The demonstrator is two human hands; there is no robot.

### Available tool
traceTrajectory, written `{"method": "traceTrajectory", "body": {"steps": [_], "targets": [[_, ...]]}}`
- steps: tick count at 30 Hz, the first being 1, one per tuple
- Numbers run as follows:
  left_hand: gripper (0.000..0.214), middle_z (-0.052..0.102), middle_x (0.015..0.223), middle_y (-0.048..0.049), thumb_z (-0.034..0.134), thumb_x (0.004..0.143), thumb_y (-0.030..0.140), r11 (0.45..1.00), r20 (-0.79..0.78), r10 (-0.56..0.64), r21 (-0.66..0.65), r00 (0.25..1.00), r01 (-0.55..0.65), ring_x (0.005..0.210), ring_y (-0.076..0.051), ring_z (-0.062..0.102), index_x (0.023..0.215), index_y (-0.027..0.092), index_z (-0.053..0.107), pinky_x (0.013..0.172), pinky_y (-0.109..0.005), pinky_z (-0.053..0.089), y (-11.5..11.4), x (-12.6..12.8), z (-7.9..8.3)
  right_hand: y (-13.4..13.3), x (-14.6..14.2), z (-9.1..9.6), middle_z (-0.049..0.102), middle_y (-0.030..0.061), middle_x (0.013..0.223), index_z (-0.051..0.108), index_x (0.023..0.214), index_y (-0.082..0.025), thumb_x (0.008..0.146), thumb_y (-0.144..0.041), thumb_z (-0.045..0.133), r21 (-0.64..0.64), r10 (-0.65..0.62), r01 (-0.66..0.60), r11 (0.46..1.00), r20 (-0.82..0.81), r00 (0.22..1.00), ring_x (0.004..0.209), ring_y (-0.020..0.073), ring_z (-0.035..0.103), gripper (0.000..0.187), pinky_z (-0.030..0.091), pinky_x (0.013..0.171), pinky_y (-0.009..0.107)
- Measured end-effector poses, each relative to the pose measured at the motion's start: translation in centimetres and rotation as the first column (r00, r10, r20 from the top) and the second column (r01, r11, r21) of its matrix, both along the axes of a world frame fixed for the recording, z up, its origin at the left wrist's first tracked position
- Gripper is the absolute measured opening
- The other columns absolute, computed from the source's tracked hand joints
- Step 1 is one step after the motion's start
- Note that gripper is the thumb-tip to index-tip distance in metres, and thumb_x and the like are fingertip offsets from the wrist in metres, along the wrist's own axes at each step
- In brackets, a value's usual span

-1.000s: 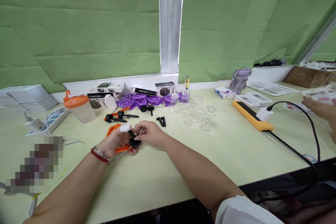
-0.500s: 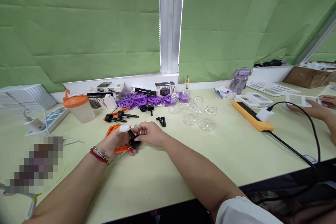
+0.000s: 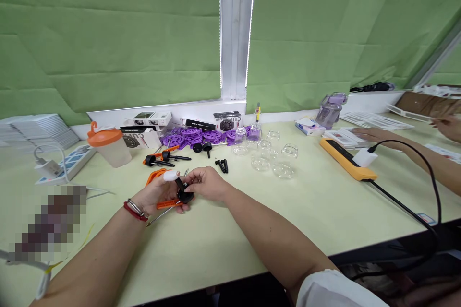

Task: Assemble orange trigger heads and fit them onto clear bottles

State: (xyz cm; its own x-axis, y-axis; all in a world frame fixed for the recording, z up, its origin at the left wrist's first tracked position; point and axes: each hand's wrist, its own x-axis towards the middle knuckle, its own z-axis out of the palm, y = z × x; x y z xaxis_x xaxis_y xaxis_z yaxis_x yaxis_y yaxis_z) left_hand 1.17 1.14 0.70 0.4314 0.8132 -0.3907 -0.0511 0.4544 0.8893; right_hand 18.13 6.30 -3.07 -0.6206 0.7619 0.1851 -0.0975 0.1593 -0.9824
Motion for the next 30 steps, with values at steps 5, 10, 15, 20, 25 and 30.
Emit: {"method": "traceTrajectory", "body": {"steps": [5,10,15,20,25,30], "targets": [[0.052,0.069,0.078,-0.0149,0.06,0.066,0.059,1.0,0.013,0.021,0.0,1.0,-0.021,0.058,-0.027,0.066,0.087,0.012,0.058,0.051,-0.033,0.047,0.0,0.0,-0.3,0.0,0.4,0.4,0.068,0.0009,0.077,0.068,0.081,-0.014,0.06,-0.024,0.078,-0.001,0.09,-0.09,0.996,-0.022,0.996,0.069,0.013,0.062,0.025,0.05,0.072,0.03],[0.052,0.068,0.072,-0.0118,0.06,0.066,0.058,1.0,0.034,0.022,-0.018,0.999,-0.021,0.055,-0.027,0.066,0.091,0.013,0.056,0.049,-0.033,0.046,0.1,0.2,-0.1,0.1,0.6,0.6,0.068,0.0016,0.075,0.07,0.078,-0.013,0.06,-0.03,0.079,0.025,0.079,-0.079,0.997,-0.012,0.997,0.068,0.0138,0.062,0.026,0.05,0.071,0.03],[0.056,0.067,0.07,-0.0098,0.061,0.065,0.059,0.999,0.039,0.019,-0.034,0.999,-0.018,0.056,-0.029,0.067,0.097,0.013,0.054,0.049,-0.034,0.047,0.3,0.1,0.0,0.0,0.3,0.3,0.066,0.0006,0.071,0.067,0.074,-0.013,0.056,-0.029,0.08,-0.032,0.033,-0.034,0.999,-0.036,0.999,0.062,0.0119,0.059,0.027,0.05,0.064,0.028],[0.055,0.067,0.072,-0.0101,0.06,0.066,0.059,0.999,0.051,0.008,-0.042,0.999,-0.006,0.056,-0.029,0.067,0.097,0.013,0.055,0.048,-0.034,0.047,0.3,-0.1,-0.2,-0.1,0.3,0.5,0.064,-0.0007,0.066,0.065,0.071,-0.013,0.056,-0.026,0.08,-0.02,-0.02,0.019,1.0,-0.02,1.0,0.058,0.0105,0.057,0.025,0.048,0.06,0.026],[0.051,0.068,0.075,-0.0115,0.059,0.07,0.058,0.999,0.051,0.022,-0.035,0.998,-0.02,0.057,-0.028,0.066,0.095,0.013,0.057,0.048,-0.034,0.046,0.3,0.0,-0.2,-0.1,1.1,1.4,0.065,0.0007,0.066,0.07,0.077,-0.012,0.063,-0.025,0.075,0.045,0.029,-0.032,0.998,0.066,0.997,0.058,0.0105,0.056,0.02,0.047,0.06,0.026],[0.047,0.068,0.076,-0.0112,0.062,0.066,0.055,0.998,0.014,0.064,-0.017,0.998,-0.064,0.053,-0.025,0.064,0.088,0.013,0.059,0.048,-0.033,0.046,0.1,0.3,-0.1,0.0,1.5,1.8,0.067,0.0014,0.068,0.072,0.082,-0.012,0.067,-0.021,0.068,0.088,0.071,-0.081,0.993,0.115,0.991,0.059,0.0109,0.057,0.017,0.047,0.062,0.026]]}}
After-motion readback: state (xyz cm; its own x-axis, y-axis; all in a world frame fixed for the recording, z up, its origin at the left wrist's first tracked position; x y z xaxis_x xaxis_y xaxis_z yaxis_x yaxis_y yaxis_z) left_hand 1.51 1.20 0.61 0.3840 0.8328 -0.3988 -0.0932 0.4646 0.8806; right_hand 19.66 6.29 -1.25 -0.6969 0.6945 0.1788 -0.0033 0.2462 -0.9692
